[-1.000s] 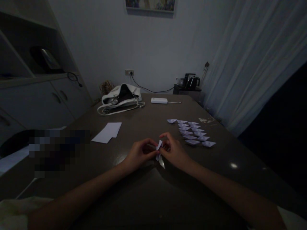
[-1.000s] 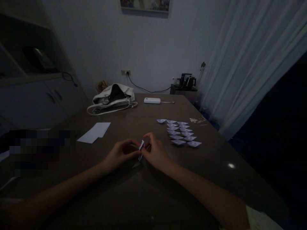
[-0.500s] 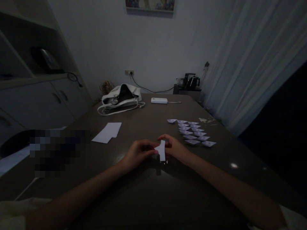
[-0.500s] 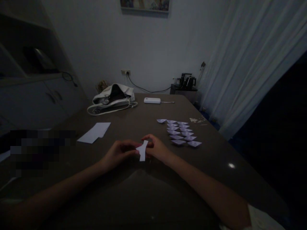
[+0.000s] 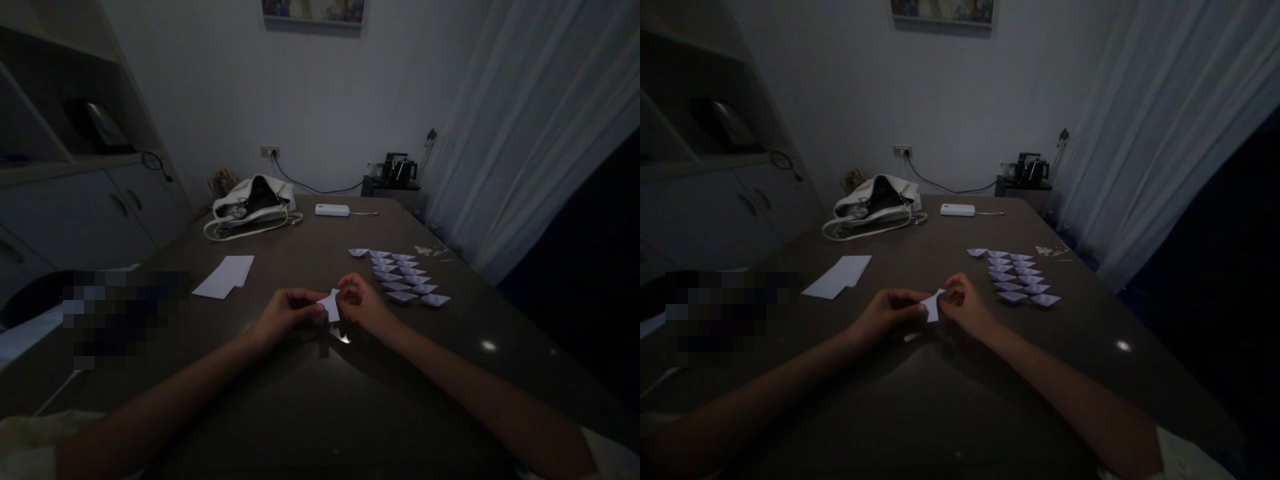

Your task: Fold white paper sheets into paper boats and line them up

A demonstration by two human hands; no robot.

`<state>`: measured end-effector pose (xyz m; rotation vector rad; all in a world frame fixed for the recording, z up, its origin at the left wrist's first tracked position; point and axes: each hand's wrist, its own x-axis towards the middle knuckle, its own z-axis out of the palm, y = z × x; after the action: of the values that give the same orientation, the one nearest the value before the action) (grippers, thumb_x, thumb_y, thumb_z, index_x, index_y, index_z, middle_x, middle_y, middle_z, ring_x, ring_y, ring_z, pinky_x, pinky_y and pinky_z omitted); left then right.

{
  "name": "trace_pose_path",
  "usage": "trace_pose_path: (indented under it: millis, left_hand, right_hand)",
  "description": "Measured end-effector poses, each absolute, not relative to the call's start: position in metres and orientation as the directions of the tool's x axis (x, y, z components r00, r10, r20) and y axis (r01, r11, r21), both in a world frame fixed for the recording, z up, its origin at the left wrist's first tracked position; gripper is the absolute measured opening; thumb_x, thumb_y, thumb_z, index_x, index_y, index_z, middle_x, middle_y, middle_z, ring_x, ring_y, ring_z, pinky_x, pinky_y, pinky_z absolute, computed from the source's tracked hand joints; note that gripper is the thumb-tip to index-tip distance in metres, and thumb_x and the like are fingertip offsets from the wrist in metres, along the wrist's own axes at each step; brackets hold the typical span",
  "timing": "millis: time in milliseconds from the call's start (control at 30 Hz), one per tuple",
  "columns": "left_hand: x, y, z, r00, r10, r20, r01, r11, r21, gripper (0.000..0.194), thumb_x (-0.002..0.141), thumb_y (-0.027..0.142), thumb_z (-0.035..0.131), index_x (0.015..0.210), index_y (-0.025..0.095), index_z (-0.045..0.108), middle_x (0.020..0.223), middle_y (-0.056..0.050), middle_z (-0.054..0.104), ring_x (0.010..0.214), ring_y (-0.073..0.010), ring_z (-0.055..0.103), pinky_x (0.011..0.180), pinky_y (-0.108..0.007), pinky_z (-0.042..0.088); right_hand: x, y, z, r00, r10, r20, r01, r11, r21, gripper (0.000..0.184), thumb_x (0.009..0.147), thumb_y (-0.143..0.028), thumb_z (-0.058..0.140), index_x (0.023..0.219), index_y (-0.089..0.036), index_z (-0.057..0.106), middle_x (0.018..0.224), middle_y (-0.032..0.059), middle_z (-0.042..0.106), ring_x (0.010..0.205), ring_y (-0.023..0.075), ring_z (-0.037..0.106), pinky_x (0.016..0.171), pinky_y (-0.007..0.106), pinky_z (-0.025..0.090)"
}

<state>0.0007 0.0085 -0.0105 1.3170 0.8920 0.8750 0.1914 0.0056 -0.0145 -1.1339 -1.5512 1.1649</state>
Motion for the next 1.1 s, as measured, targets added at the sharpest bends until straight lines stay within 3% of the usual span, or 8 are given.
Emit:
trace_pose_path:
  millis: [100,200,367,633,867,1100]
  left_hand:
    - [-0.001,0.011,-0.012,0.374,0.926,-0.057,-0.052,0.082,0.995,0.036,0.066,0.032,0.078,0.096,0.013,0.071,0.089,-0.009,0.073,0.074,-0.0176,0.067,0.069,-0.027,0.052]
    - [-0.003,0.012,-0.013,0.354,0.933,-0.064,-0.072,0.096,0.993,0.036,0.066,0.033,0.079,0.096,0.014,0.072,0.088,-0.008,0.073,0.072,-0.0165,0.067,0.067,-0.026,0.051]
    - [-0.002,0.011,-0.012,0.361,0.930,-0.070,-0.086,0.109,0.990,0.036,0.064,0.033,0.079,0.094,0.013,0.072,0.086,-0.007,0.074,0.072,-0.0163,0.066,0.067,-0.025,0.050]
    - [-0.002,0.013,-0.017,0.370,0.922,-0.110,-0.037,0.133,0.990,0.029,0.067,0.033,0.077,0.090,0.015,0.072,0.077,-0.004,0.072,0.066,-0.0143,0.064,0.063,-0.023,0.048]
    - [0.000,0.013,-0.020,0.426,0.899,-0.108,-0.117,0.173,0.978,0.026,0.068,0.033,0.077,0.086,0.015,0.071,0.076,-0.003,0.071,0.065,-0.0118,0.062,0.064,-0.022,0.046]
    - [0.002,0.014,-0.022,0.493,0.858,-0.147,-0.086,0.215,0.973,0.027,0.067,0.033,0.078,0.082,0.013,0.068,0.072,-0.002,0.067,0.062,-0.0089,0.059,0.062,-0.019,0.044]
  right_hand:
    - [0.193,0.002,-0.007,-0.162,0.939,0.305,0.227,0.336,-0.914,0.019,0.079,-0.032,0.062,0.085,-0.021,0.047,0.074,-0.0012,0.055,0.066,0.0126,0.055,0.059,0.024,0.044]
    - [0.194,-0.003,0.000,-0.281,0.900,0.334,0.270,0.408,-0.872,0.023,0.088,-0.040,0.051,0.083,-0.019,0.057,0.078,0.0019,0.060,0.070,0.0142,0.056,0.060,0.025,0.043]
    - [0.193,-0.008,0.000,-0.385,0.850,0.359,0.384,0.502,-0.775,0.027,0.078,-0.037,0.067,0.096,-0.018,0.064,0.085,0.0032,0.064,0.066,0.0129,0.054,0.056,0.024,0.041]
    - [0.193,-0.005,-0.002,-0.373,0.850,0.372,0.363,0.502,-0.785,0.020,0.080,-0.033,0.065,0.094,-0.018,0.068,0.085,0.0037,0.066,0.067,0.0128,0.056,0.058,0.024,0.044]
    - [0.194,-0.006,-0.004,-0.358,0.841,0.406,0.317,0.519,-0.794,0.020,0.078,-0.034,0.068,0.093,-0.021,0.069,0.091,0.0041,0.069,0.069,0.0135,0.061,0.059,0.024,0.045]
    - [0.192,-0.006,-0.006,-0.301,0.889,0.345,0.288,0.430,-0.856,0.019,0.080,-0.033,0.065,0.094,-0.021,0.070,0.082,0.0031,0.071,0.068,0.0152,0.063,0.059,0.025,0.047]
